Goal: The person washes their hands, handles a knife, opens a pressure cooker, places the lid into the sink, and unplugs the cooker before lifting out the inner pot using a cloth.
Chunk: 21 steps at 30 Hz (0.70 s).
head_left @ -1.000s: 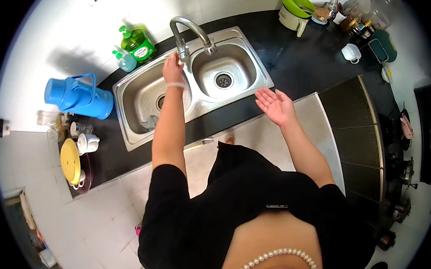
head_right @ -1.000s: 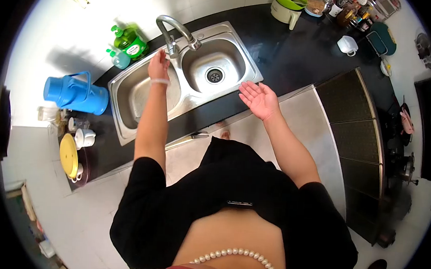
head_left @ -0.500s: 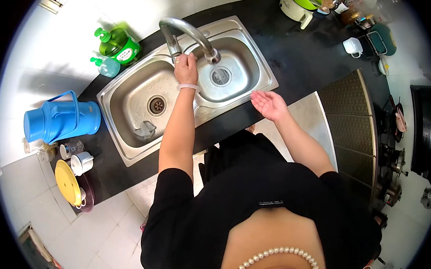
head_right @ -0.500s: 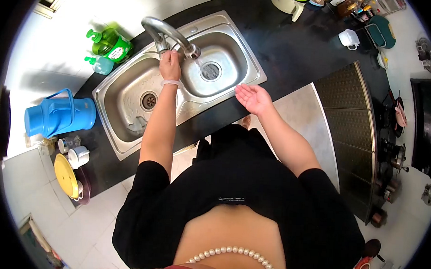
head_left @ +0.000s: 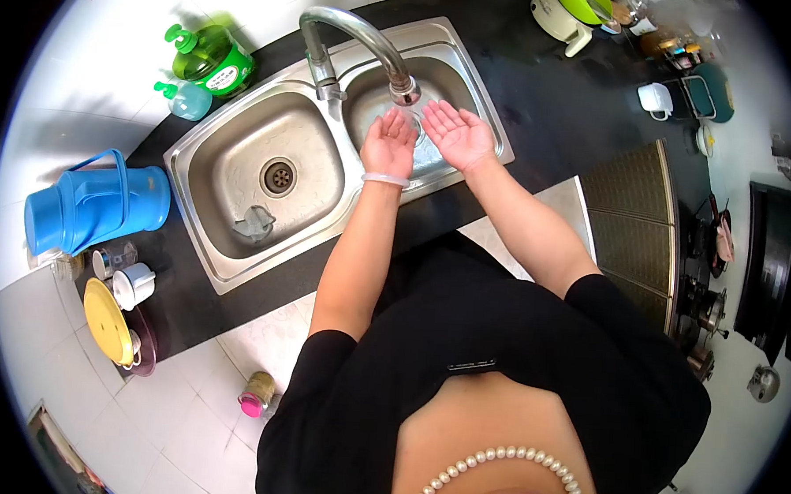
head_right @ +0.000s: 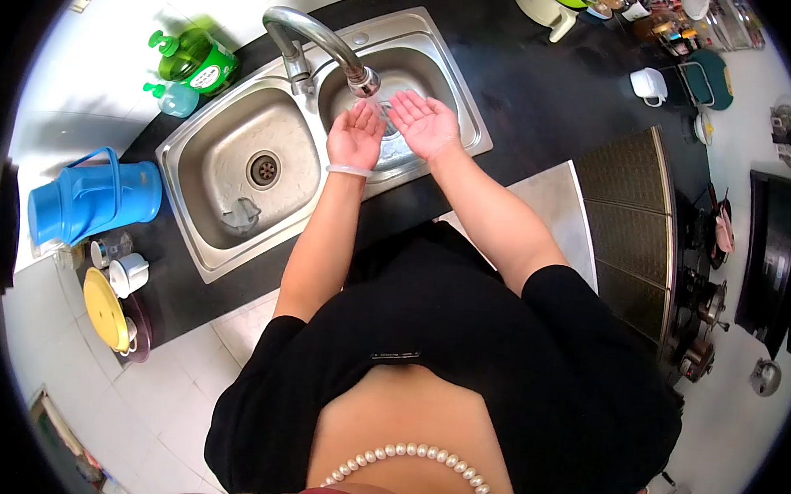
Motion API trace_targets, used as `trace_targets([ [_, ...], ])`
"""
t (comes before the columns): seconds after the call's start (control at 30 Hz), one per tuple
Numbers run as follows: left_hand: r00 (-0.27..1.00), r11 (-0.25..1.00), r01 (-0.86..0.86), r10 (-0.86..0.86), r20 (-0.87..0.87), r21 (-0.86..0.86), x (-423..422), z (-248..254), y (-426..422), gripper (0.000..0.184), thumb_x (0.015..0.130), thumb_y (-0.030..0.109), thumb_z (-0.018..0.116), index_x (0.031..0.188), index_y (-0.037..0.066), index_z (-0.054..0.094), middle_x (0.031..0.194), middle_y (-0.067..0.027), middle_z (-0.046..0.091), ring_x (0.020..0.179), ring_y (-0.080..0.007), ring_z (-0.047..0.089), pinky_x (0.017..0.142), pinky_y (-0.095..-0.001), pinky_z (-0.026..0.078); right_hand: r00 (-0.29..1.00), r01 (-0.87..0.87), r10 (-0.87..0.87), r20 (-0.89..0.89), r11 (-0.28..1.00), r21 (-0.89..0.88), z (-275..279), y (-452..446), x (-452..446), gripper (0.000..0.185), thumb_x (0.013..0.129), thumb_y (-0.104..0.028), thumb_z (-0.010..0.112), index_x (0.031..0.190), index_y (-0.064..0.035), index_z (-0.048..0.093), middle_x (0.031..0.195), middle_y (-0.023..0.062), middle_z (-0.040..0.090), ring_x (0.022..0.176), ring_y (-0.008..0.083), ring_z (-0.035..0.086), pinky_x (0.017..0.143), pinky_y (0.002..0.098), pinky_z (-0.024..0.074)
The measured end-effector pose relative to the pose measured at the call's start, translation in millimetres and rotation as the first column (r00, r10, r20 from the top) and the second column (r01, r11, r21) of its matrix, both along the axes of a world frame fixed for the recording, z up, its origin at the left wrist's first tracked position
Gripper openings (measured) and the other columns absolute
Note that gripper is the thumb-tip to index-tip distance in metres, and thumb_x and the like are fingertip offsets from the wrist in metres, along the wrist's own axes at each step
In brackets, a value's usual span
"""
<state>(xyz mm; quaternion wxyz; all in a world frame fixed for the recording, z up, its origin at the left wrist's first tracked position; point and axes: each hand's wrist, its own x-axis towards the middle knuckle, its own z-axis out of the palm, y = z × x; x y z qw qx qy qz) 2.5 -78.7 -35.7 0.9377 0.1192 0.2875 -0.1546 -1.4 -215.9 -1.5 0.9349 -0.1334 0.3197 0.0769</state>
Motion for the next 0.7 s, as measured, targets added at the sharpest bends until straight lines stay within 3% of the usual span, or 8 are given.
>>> trace_targets([
  [0.1, 0.988, 0.988, -0.047, 0.067, 0.138, -0.145, 20, -15, -17, 0.030, 0.090, 0.025, 0.038, 0.100, 0.002, 0.054, 0.105, -0.0120, 0.057, 0.101, -0.0235, 0.052, 0.093, -0.0377, 0.036, 1.000, 0.024, -0.025, 0.018, 0.999, 0.022, -15, 19, 18, 0.037, 0.088, -0.018, 0.035, 0.117, 0.0042, 0.041, 0.121, 0.0182, 0.047, 0.111, 0.0328, 0.048, 0.093, 0.0462, 0.0392],
  [0.2, 0.998, 0.950, 0.054, -0.044, -0.039, 0.306, 27, 0, -17, 0.024, 0.086, 0.026, 0.043, 0.092, 0.006, 0.055, 0.085, -0.0082, 0.058, 0.081, -0.0218, 0.056, 0.075, -0.0367, 0.045, 0.969, -0.217, 0.238, 0.062, 0.946, -0.240, -44, 43, 28, 0.023, 0.084, -0.017, 0.045, 0.098, -0.0020, 0.056, 0.095, 0.0096, 0.059, 0.091, 0.0219, 0.057, 0.081, 0.0363, 0.0458],
  [0.27, 0.993, 0.950, 0.117, -0.119, -0.012, 0.289, 47, -60, -17, 0.021, 0.082, 0.027, 0.047, 0.088, 0.009, 0.056, 0.072, -0.0060, 0.053, 0.067, -0.0200, 0.053, 0.064, -0.0393, 0.047, 0.884, -0.367, 0.467, -0.033, 0.648, -0.667, -2, 70, 12, 0.030, 0.086, -0.031, 0.052, 0.096, -0.0042, 0.059, 0.092, 0.0033, 0.060, 0.085, 0.0137, 0.054, 0.077, 0.0276, 0.0431],
  [0.3, 0.968, 0.872, 0.228, -0.250, -0.008, 0.432, 39, -25, -9, 0.046, 0.085, 0.051, 0.044, 0.093, 0.007, 0.053, 0.080, -0.0061, 0.054, 0.075, -0.0203, 0.052, 0.068, -0.0356, 0.046, 0.873, -0.356, 0.485, -0.046, 0.572, -0.739, 0, 73, 8, 0.037, 0.085, -0.039, 0.052, 0.099, -0.0055, 0.059, 0.096, 0.0033, 0.059, 0.089, 0.0127, 0.052, 0.080, 0.0266, 0.0408],
  [0.37, 0.978, 0.902, 0.171, -0.203, 0.040, 0.396, 37, -96, -23, 0.041, 0.088, 0.047, 0.042, 0.093, 0.008, 0.054, 0.081, -0.0033, 0.054, 0.075, -0.0169, 0.053, 0.071, -0.0311, 0.045, 0.876, -0.326, 0.481, 0.035, 0.643, -0.693, -9, 64, 22, 0.045, 0.088, -0.042, 0.047, 0.110, -0.0036, 0.054, 0.108, 0.0063, 0.055, 0.100, 0.0148, 0.049, 0.088, 0.0275, 0.0361],
  [0.43, 0.962, 0.835, 0.189, -0.264, 0.075, 0.517, 17, -6, -42, 0.038, 0.092, 0.039, 0.037, 0.103, 0.006, 0.052, 0.094, -0.0038, 0.055, 0.086, -0.0165, 0.053, 0.078, -0.0301, 0.043, 0.856, -0.407, 0.512, 0.063, 0.745, -0.528, -22, 46, 39, 0.050, 0.089, -0.043, 0.044, 0.116, -0.0023, 0.050, 0.116, 0.0079, 0.052, 0.105, 0.0164, 0.046, 0.092, 0.0282, 0.0336],
  [0.57, 0.930, 0.888, 0.270, -0.340, 0.137, 0.372, 34, -77, -37, 0.050, 0.089, 0.050, 0.031, 0.081, 0.005, 0.051, 0.074, -0.0070, 0.053, 0.066, -0.0197, 0.050, 0.061, -0.0331, 0.043, 0.941, -0.195, 0.326, 0.093, 0.745, -0.638, -30, 58, 29, 0.050, 0.090, -0.044, 0.038, 0.113, -0.0013, 0.051, 0.117, 0.0087, 0.049, 0.105, 0.0180, 0.044, 0.093, 0.0296, 0.0336],
  [0.7, 0.935, 0.922, 0.225, -0.295, 0.197, 0.315, 27, -70, -33, 0.050, 0.089, 0.049, 0.029, 0.082, 0.004, 0.049, 0.075, -0.0081, 0.051, 0.068, -0.0204, 0.048, 0.062, -0.0338, 0.041, 0.852, -0.427, 0.524, 0.002, 0.696, -0.578, 10, 45, 18, 0.042, 0.092, -0.038, 0.036, 0.108, -0.0033, 0.053, 0.108, 0.0086, 0.052, 0.099, 0.0151, 0.045, 0.088, 0.0289, 0.0356],
])
